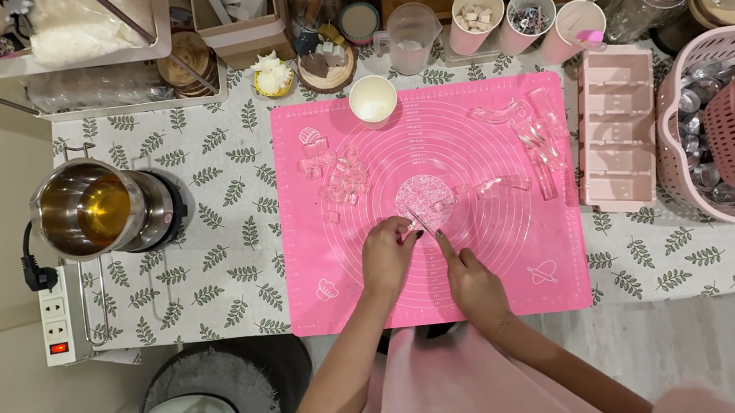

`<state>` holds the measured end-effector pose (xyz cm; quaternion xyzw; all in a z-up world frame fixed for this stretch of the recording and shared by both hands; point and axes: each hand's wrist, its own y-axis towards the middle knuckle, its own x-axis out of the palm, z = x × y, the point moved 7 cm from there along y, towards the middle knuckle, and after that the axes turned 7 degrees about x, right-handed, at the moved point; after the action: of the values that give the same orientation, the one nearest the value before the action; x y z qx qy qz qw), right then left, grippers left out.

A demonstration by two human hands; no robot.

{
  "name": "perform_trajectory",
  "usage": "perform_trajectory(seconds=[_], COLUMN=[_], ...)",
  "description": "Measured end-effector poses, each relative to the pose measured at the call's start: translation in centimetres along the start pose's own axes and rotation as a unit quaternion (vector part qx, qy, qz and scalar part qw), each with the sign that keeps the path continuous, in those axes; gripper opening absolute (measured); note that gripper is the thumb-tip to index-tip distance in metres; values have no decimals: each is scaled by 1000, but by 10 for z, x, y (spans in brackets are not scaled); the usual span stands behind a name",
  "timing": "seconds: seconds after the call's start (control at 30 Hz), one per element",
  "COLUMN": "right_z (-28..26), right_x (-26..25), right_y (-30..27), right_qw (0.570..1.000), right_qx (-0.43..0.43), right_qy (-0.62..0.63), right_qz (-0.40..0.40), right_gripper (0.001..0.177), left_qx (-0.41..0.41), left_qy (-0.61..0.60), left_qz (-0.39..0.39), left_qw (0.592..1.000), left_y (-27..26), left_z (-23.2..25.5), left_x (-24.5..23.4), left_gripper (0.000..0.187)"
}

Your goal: The recorder is seen cutting small wax pieces with a knife and placing them into a cup at a workshop station.

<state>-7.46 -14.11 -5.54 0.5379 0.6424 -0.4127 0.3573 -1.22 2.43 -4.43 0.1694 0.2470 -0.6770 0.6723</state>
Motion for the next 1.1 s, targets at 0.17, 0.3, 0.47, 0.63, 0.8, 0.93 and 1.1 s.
perform_trajectory(seconds=[0.17,0.3,0.47,0.63,0.8,0.93,1.1], right_z=[2,-14,-3,9,18,33,51], right_x=[21,26,29,16,4,-31,-67], right_y=[6,19,4,-16,-9,4,13], right_qw=[999,999,998,998,999,996,970], right_qx=[-32,-30,-22,-36,36,60,80], right_qy=[-5,-31,-62,-49,-11,65,221], right_qz=[37,14,16,26,11,26,60], right_gripper=[66,70,75,76,61,59,62], left_qx=[1,-5,-29,-31,-96,-96,-64], left_qy=[12,10,-6,-10,-9,-124,-197], left_qz=[3,2,6,-10,-42,-10,5], left_qw=[1000,1000,1000,999,994,988,978], left_y=[3,2,3,5,2,2,14], left_z=[4,3,-3,-2,3,-17,0], left_x=[-4,-5,-6,-11,-13,23,36], left_gripper=[18,15,12,12,16,22,39])
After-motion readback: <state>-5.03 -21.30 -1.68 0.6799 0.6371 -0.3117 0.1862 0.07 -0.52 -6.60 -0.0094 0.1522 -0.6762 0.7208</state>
